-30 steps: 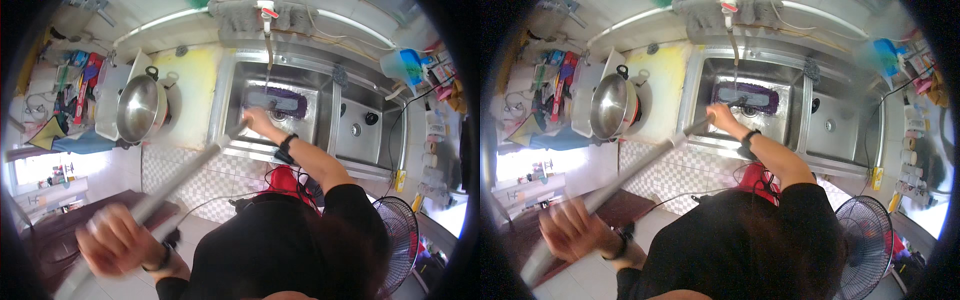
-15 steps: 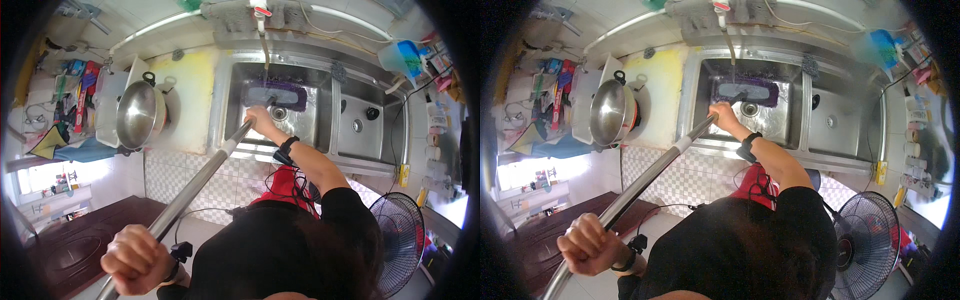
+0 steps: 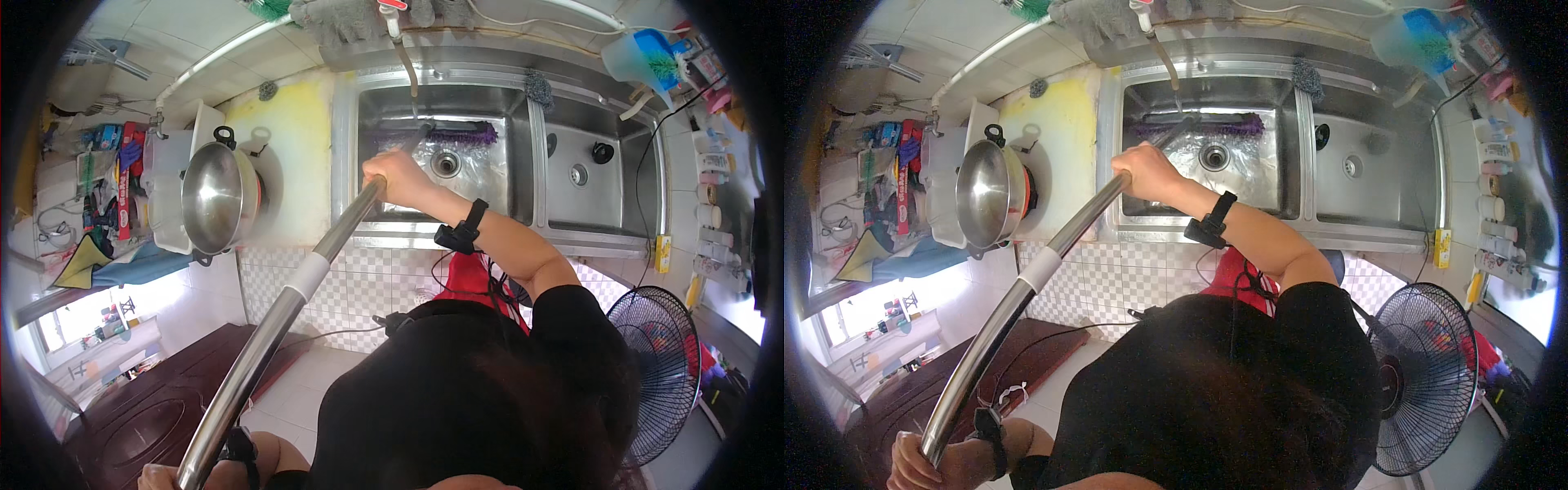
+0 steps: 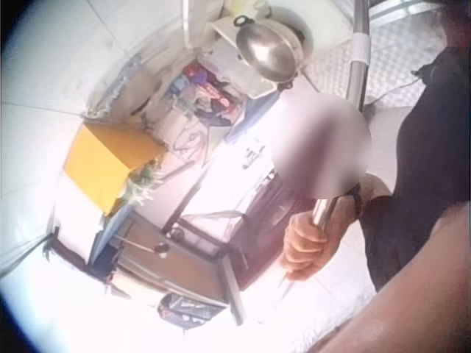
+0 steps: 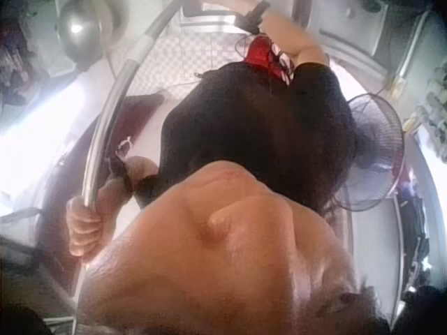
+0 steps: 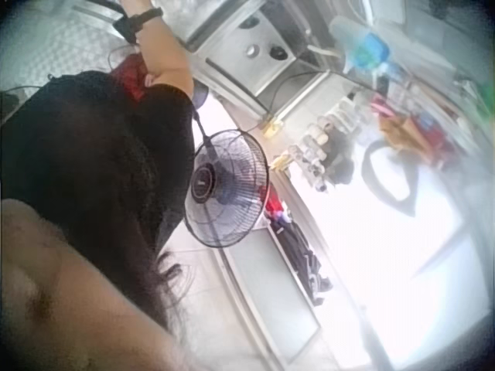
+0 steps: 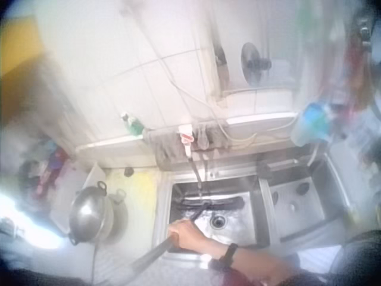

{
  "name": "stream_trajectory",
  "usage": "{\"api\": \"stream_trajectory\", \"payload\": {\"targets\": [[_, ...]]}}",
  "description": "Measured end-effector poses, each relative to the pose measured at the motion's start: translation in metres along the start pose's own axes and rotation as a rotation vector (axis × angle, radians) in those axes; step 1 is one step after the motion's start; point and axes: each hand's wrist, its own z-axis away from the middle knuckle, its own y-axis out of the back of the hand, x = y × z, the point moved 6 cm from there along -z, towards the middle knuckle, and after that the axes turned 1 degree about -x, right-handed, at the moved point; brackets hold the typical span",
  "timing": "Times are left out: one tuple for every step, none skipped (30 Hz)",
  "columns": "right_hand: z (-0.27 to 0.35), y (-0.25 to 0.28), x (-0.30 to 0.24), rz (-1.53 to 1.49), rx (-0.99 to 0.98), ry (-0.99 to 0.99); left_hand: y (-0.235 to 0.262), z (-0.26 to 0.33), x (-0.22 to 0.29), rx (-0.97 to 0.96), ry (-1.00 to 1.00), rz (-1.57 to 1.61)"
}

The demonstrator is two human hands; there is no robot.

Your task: The person cleans a bathroom and kitchen floor by applying cleaner to a toilet, rinsing a mop in a sink, and mopping the tiled surface.

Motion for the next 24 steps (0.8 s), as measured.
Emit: {"api": "stream_trajectory", "payload": {"targets": [[-0.001, 0.003, -0.003, 0.004, 0.002, 0.001, -0.003, -0.001, 0.002, -0.032, -0.027, 0.019], [0.000, 0.005, 0.001, 0.030, 0.018, 0.004, 0.002, 0.000, -0.001, 0.017, -0.021, 0.045], [0.001, 0.007, 0.010, 0.057, 0.035, 0.005, 0.010, 0.006, -0.008, 0.065, -0.014, 0.073], [0.004, 0.008, 0.020, 0.079, 0.051, 0.005, 0.016, 0.012, -0.015, 0.113, -0.004, 0.095], [0.009, -0.002, 0.041, 0.048, 0.058, 0.023, 0.021, 0.020, -0.024, 0.182, 0.008, -0.086], [0.016, -0.018, 0.062, 0.045, 0.008, 0.011, 0.024, 0.031, -0.036, 0.207, 0.027, -0.190], [0.028, -0.028, 0.088, 0.050, -0.030, -0.018, 0.031, 0.039, -0.056, 0.223, 0.059, -0.277], [0.031, -0.030, 0.099, 0.055, -0.064, -0.054, 0.035, 0.041, -0.078, 0.185, 0.115, -0.273], [0.032, -0.029, 0.112, 0.063, -0.052, -0.112, 0.040, 0.038, -0.085, 0.227, 0.131, -0.221], [0.025, -0.027, 0.116, 0.053, -0.042, -0.112, 0.048, 0.035, -0.091, 0.290, 0.154, -0.239], [0.022, -0.025, 0.118, 0.040, -0.032, -0.124, 0.047, 0.032, -0.092, 0.299, 0.138, -0.285], [0.022, -0.025, 0.118, 0.027, -0.022, -0.136, 0.045, 0.031, -0.091, 0.316, 0.120, -0.337], [0.022, -0.023, 0.104, 0.012, 0.026, -0.069, 0.046, 0.031, -0.086, 0.264, 0.112, -0.313], [0.026, -0.016, 0.091, 0.012, 0.037, -0.051, 0.055, 0.034, -0.068, 0.164, 0.094, -0.246], [0.030, -0.015, 0.091, -0.021, 0.020, -0.081, 0.067, 0.040, -0.048, 0.116, 0.055, -0.220], [0.031, -0.017, 0.090, -0.059, -0.010, -0.096, 0.078, 0.042, -0.035, 0.144, 0.024, -0.247], [0.028, -0.026, 0.096, -0.026, -0.055, -0.133, 0.071, 0.025, -0.063, 0.178, 0.110, -0.276], [0.020, -0.030, 0.111, 0.013, -0.075, -0.181, 0.061, 0.002, -0.098, 0.195, 0.210, -0.294], [-0.002, -0.031, 0.115, 0.174, -0.060, -0.174, 0.067, -0.011, -0.110, 0.246, 0.193, -0.308], [-0.005, -0.027, 0.111, 0.138, -0.027, -0.113, 0.065, -0.009, -0.105, 0.240, 0.173, -0.306], [0.004, -0.024, 0.102, 0.103, 0.006, -0.052, 0.051, -0.006, -0.095, 0.134, 0.155, -0.253], [0.011, -0.018, 0.084, 0.063, 0.021, 0.009, 0.041, 0.000, -0.083, 0.039, 0.134, -0.197], [0.014, -0.009, 0.072, -0.039, 0.002, -0.013, 0.034, 0.005, -0.076, -0.020, 0.125, -0.154], [0.019, -0.017, 0.086, -0.030, 0.047, -0.026, 0.042, 0.005, -0.080, 0.018, 0.126, -0.163]]}}
